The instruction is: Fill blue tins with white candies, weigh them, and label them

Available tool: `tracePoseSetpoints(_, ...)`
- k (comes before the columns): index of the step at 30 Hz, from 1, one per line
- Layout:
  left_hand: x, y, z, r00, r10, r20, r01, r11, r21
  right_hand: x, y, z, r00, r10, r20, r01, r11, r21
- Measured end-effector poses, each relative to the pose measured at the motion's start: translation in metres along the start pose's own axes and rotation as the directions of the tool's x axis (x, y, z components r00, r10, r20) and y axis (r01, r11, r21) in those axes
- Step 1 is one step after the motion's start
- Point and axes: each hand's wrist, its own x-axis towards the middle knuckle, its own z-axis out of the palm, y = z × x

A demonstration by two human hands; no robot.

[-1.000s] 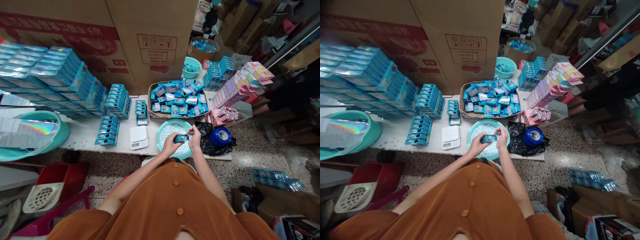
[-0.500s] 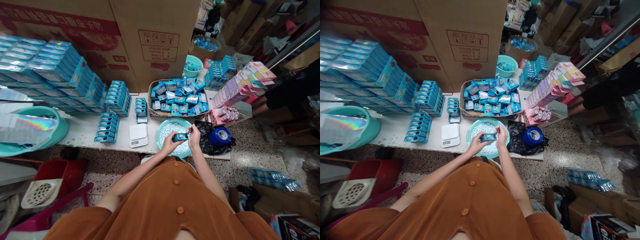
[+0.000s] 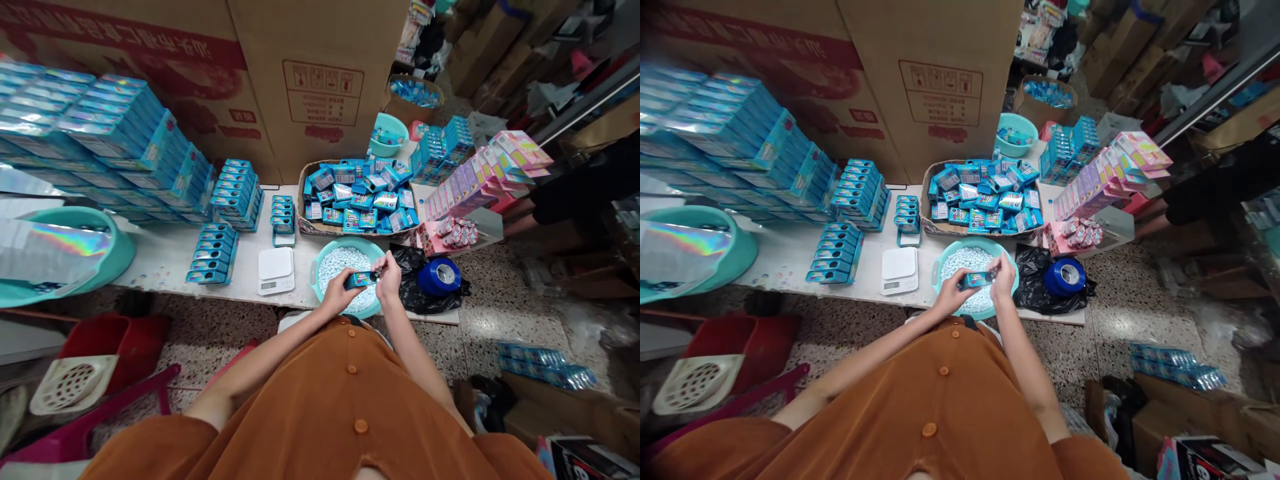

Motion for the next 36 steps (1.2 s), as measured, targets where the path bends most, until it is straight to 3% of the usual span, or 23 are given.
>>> tracePoseSetpoints(9,-0.001,0.0,-0.002,1.0,-0.028,-0.006,0.028,0.999,-0.02,-0.008,0.0,0.008,0.996,-0.06,-0.069,0.053,0.995,-0.087)
tracePoseSetpoints(14,0.002,0.003,-0.006,1.0,0.009,0.016,-0.008,0.999,-0.032,-0.01,-0.005,0.01,0.994,-0.11,-0.011,0.108,0.986,-0.128)
tracePoseSetpoints(24,0.005,-0.007,0.001,0.997,-0.068,0.028,0.071,0.992,-0.109,-0.012,-0.01,0.012,0.99,-0.11,0.092,0.128,0.966,-0.224)
tracePoseSetpoints(28,0.005,-0.025,0.002,0.993,-0.113,0.032,0.116,0.982,-0.146,-0.003,0.011,0.003,0.994,-0.05,0.102,0.072,0.972,-0.224)
tracePoseSetpoints(31,-0.001,-0.039,-0.009,0.991,-0.134,0.021,0.135,0.983,-0.125,0.007,0.035,-0.012,0.994,0.045,0.098,-0.02,0.971,-0.239)
tracePoseSetpoints(34,-0.01,-0.047,-0.028,0.983,-0.169,-0.075,0.162,0.982,-0.094,0.021,0.063,-0.031,0.994,0.097,0.056,-0.069,0.924,-0.375)
tracePoseSetpoints(36,-0.016,-0.049,-0.041,0.963,-0.219,-0.158,0.208,0.975,-0.084,0.033,0.084,-0.04,0.986,0.147,0.075,-0.086,0.847,-0.525)
